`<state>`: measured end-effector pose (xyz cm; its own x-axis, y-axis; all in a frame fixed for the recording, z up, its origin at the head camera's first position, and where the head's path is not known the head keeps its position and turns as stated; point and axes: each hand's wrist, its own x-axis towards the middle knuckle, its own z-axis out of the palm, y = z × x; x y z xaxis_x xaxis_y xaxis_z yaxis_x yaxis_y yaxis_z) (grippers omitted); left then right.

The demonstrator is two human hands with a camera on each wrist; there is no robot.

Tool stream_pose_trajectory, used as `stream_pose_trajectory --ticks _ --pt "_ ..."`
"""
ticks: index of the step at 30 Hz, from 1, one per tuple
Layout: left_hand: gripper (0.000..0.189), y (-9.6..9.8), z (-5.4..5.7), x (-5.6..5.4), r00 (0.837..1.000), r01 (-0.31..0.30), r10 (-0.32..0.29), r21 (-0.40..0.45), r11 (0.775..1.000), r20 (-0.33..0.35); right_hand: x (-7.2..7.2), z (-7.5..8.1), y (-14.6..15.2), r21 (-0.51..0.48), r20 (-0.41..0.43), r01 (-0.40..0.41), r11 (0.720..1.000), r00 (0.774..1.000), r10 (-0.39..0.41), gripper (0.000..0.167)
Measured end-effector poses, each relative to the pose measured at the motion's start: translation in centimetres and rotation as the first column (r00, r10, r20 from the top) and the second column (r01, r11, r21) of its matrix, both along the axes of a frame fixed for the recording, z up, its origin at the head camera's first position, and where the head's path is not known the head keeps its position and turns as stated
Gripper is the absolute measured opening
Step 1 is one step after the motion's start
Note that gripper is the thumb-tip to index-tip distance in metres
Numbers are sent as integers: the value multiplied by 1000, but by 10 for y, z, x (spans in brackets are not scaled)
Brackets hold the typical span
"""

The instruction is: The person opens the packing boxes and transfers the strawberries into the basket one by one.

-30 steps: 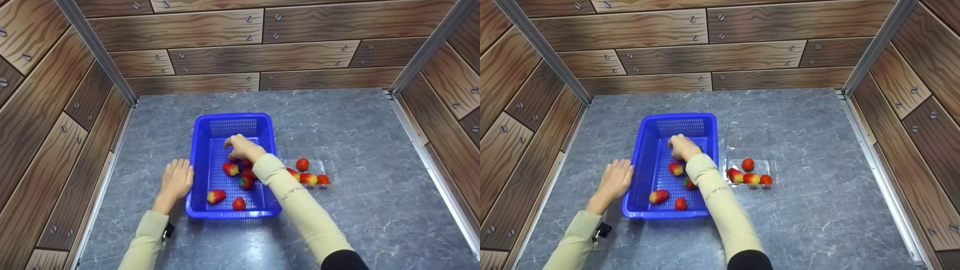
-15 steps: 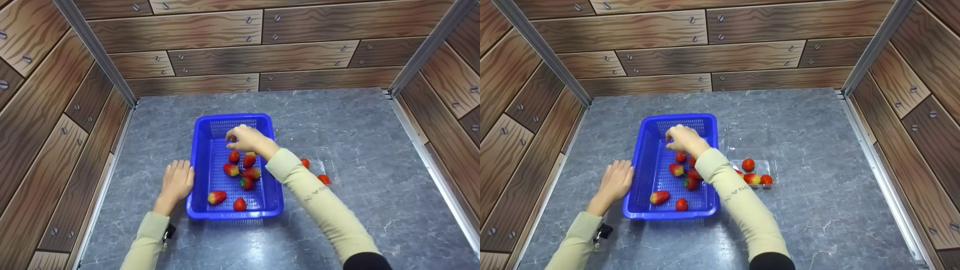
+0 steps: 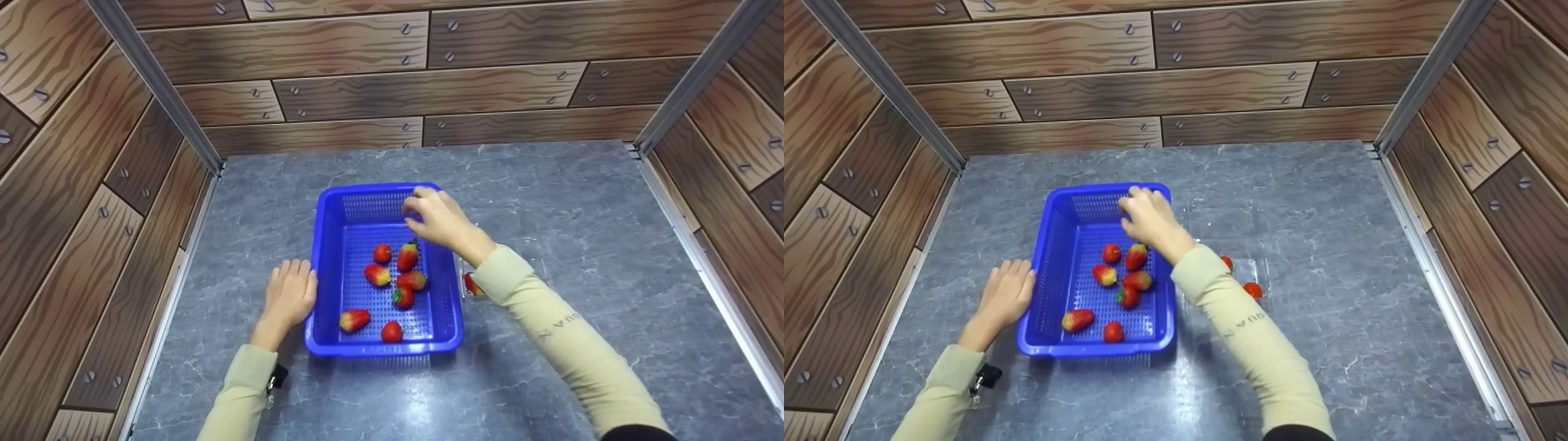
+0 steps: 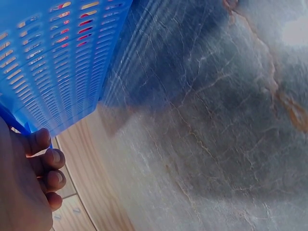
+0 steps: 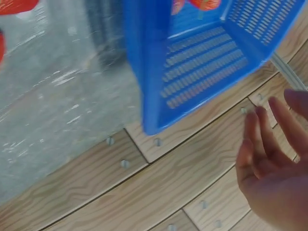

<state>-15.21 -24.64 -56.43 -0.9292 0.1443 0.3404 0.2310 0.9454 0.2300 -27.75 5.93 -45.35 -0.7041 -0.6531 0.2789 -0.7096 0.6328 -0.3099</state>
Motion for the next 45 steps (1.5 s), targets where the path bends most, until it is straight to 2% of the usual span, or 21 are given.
stream_pose_trajectory --ticks 4,9,13,17,22,28,31,35,38,45 --pt "26 0 -1 -1 1000 3 -3 5 1000 -8 -3 -8 20 -73 -82 41 997 995 -47 6" --pt "26 0 -2 -2 1000 1 -1 12 1000 -5 -3 -22 48 -163 -137 63 985 987 -86 4" --pt "27 0 -1 -2 1000 2 -2 15 1000 -2 0 -38 71 -213 -166 82 974 979 -119 6" --pt "26 0 -1 -2 1000 3 -4 11 1000 9 6 -57 93 -223 -178 106 969 973 -147 8" --pt "26 0 0 0 1000 5 -5 16 1000 9 17 -81 116 -181 -135 156 971 974 -181 10" --pt "27 0 0 0 1000 13 -13 25 1000 13 33 -102 134 -27 9 232 972 973 -232 17" --pt "27 0 0 1 1000 14 -15 25 1000 13 37 -108 139 38 65 263 964 962 -265 21" --pt "27 -1 -1 2 1000 14 -14 17 1000 12 41 -112 141 76 129 309 948 940 -317 26" --pt "26 -1 -1 1 1000 18 -18 20 1000 1 42 -115 143 85 163 332 940 926 -341 28" --pt "25 -1 -1 -1 1000 23 -22 24 999 -20 42 -125 144 82 221 341 937 910 -351 34"
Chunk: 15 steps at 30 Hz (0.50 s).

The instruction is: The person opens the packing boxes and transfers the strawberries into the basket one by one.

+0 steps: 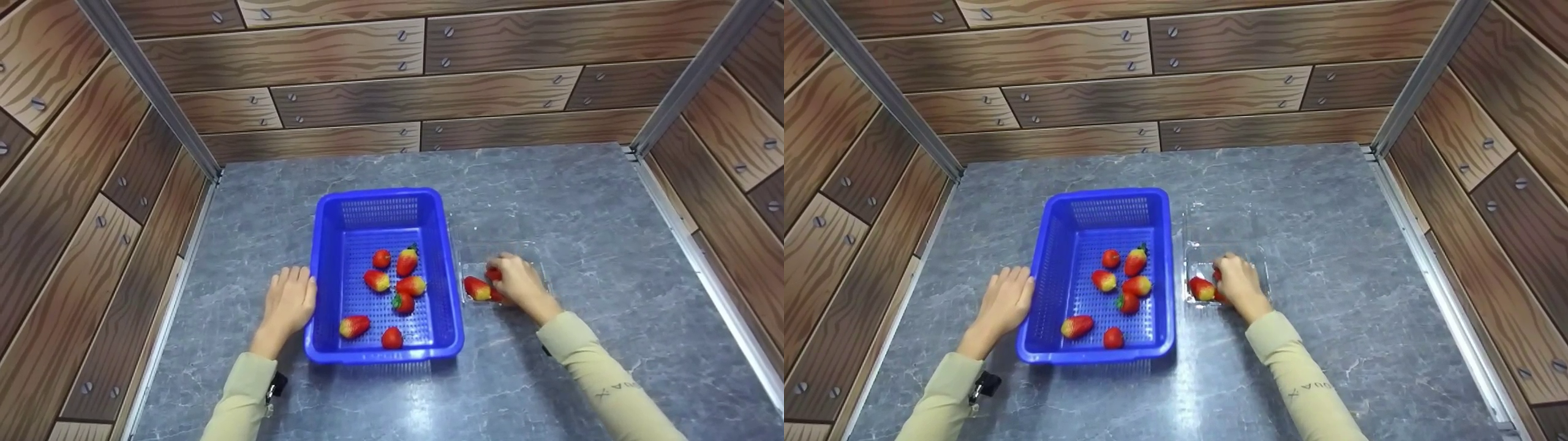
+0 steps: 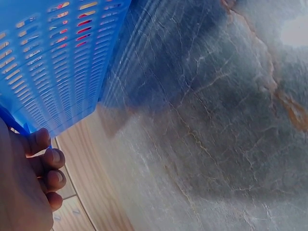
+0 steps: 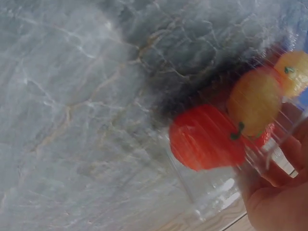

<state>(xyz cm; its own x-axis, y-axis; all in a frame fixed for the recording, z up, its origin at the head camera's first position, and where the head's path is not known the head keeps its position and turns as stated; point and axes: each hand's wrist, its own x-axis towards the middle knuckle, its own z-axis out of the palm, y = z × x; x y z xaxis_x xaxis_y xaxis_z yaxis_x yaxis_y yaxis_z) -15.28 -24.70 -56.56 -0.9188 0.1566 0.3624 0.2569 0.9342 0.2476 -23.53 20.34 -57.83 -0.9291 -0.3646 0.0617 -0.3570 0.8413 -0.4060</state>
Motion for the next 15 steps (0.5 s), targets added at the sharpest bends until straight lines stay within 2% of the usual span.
stream_pose_trajectory --ticks 5,15 --pt "24 1 0 1 1000 -4 4 -5 1000 8 -1 -3 0 -4 28 -10 1000 1000 10 37" --pt "25 1 1 0 1000 -14 15 -9 1000 19 -2 1 -1 -11 12 -47 999 999 47 32"
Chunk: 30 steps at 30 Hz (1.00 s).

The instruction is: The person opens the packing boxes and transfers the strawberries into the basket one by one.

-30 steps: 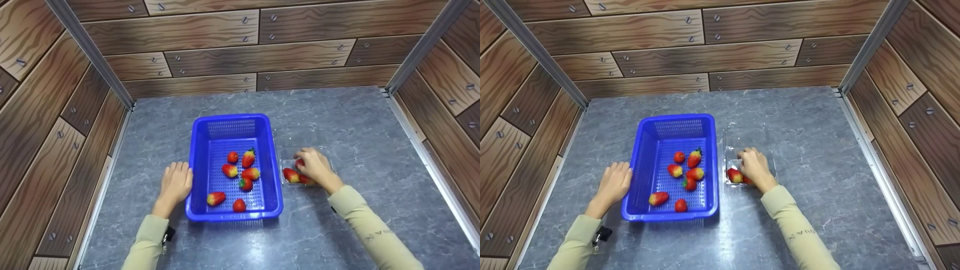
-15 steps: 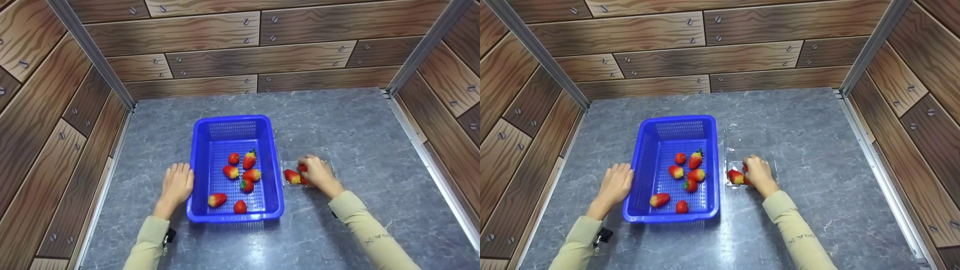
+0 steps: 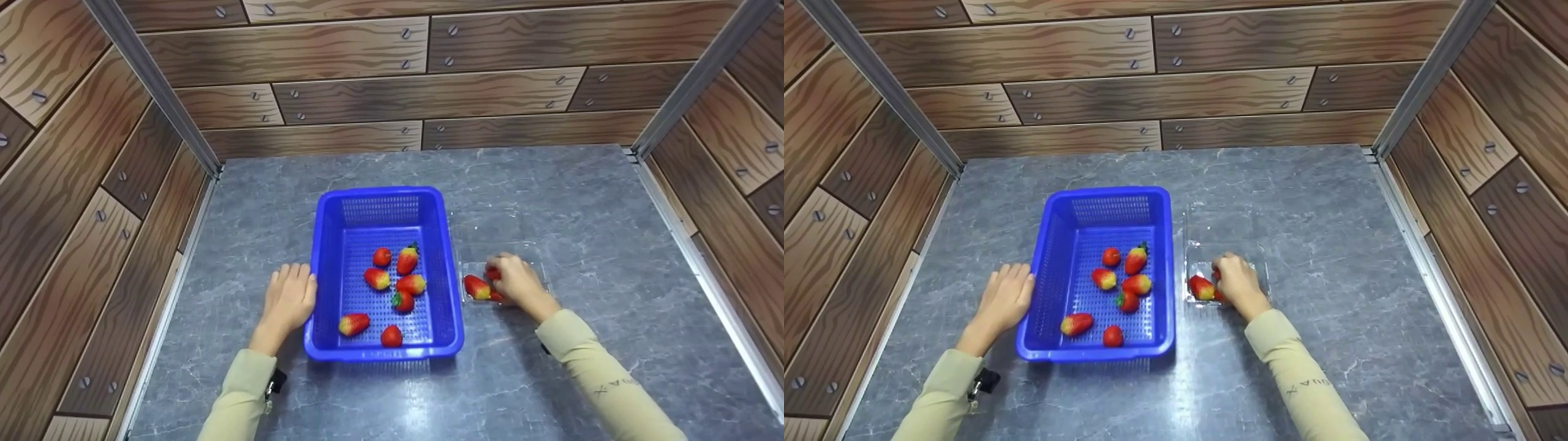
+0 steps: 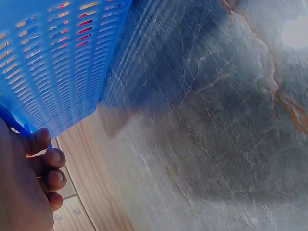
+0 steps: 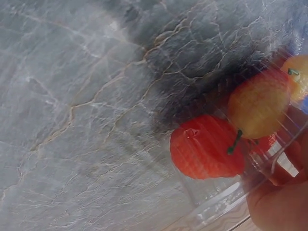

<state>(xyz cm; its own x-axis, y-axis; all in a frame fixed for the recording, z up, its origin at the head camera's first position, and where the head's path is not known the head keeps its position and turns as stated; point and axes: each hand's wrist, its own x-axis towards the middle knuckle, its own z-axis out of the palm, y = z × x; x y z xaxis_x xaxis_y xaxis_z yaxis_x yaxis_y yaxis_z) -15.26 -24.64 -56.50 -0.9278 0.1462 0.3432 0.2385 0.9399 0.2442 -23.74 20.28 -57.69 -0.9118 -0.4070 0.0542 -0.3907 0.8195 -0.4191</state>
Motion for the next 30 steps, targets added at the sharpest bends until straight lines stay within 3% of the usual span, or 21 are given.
stream_pose_trajectory --ticks 15,30 --pt "25 1 0 0 1000 -3 3 5 1000 9 0 9 0 -5 12 -9 1000 1000 9 32" --pt "25 -1 -4 -1 999 17 -17 19 1000 -28 0 45 -9 6 -16 -45 999 999 45 25"
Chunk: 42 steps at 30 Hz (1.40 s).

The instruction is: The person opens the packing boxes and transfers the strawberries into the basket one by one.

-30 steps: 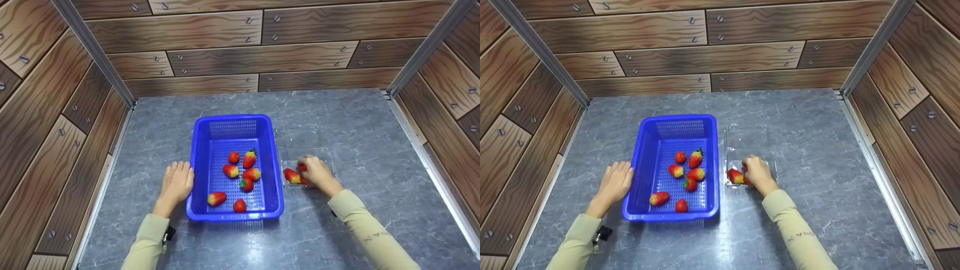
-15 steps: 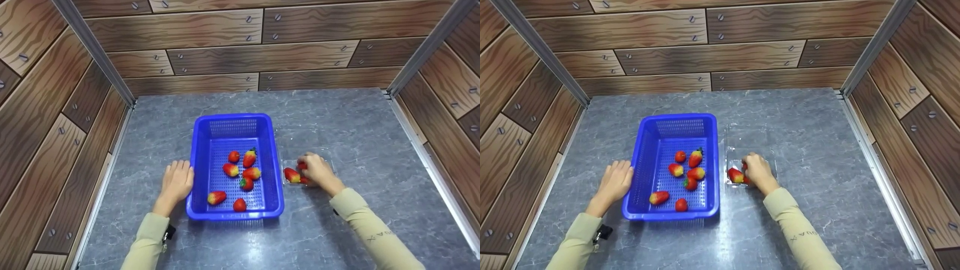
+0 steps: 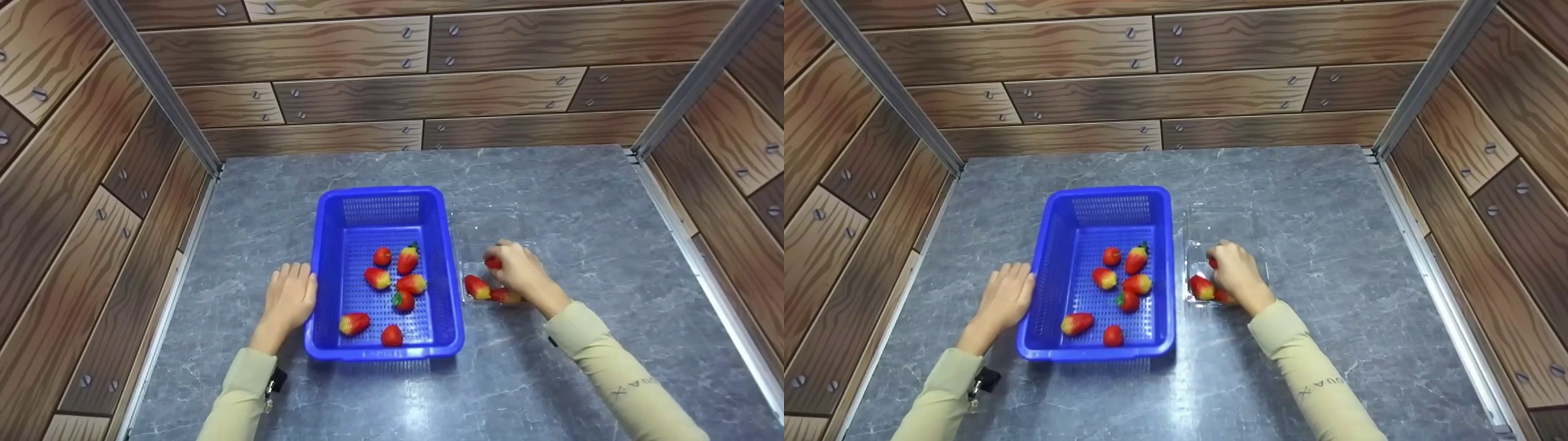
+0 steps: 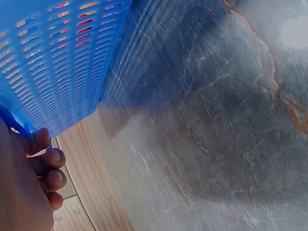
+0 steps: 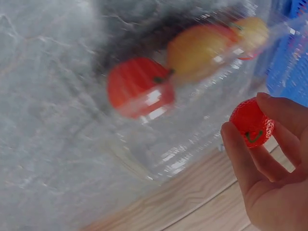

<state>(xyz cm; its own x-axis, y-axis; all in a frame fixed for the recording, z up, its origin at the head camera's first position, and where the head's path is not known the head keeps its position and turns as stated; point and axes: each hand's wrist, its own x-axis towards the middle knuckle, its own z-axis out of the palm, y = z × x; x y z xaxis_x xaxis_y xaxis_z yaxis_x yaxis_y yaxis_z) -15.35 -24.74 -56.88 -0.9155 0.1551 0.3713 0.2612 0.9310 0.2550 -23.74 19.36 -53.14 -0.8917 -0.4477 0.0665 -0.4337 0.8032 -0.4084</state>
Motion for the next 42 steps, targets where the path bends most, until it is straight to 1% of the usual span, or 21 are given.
stream_pose_trajectory --ticks 10,16,18,25,30,38,42 --pt "25 0 0 0 1000 -4 4 -4 1000 9 2 24 -24 -9 -72 -72 997 995 72 33" --pt "26 1 0 0 1000 -11 11 -5 1000 21 0 36 -43 -44 -163 -112 993 981 103 26" --pt "26 1 1 0 1000 -13 13 -5 1000 19 -1 40 -50 -64 -180 -128 990 977 114 24" --pt "26 1 2 1 999 -10 10 -5 1000 31 -1 50 -75 -88 -155 -153 984 978 138 25" --pt "24 1 3 1 999 -14 15 -3 1000 38 -1 55 -93 -83 -163 -191 978 971 176 23" --pt "26 0 4 0 999 -10 10 -8 1000 39 1 57 -129 -64 -172 -249 966 957 236 22" --pt "26 0 3 1 999 -10 10 -6 1000 36 2 55 -148 -63 -143 -271 961 955 260 26"
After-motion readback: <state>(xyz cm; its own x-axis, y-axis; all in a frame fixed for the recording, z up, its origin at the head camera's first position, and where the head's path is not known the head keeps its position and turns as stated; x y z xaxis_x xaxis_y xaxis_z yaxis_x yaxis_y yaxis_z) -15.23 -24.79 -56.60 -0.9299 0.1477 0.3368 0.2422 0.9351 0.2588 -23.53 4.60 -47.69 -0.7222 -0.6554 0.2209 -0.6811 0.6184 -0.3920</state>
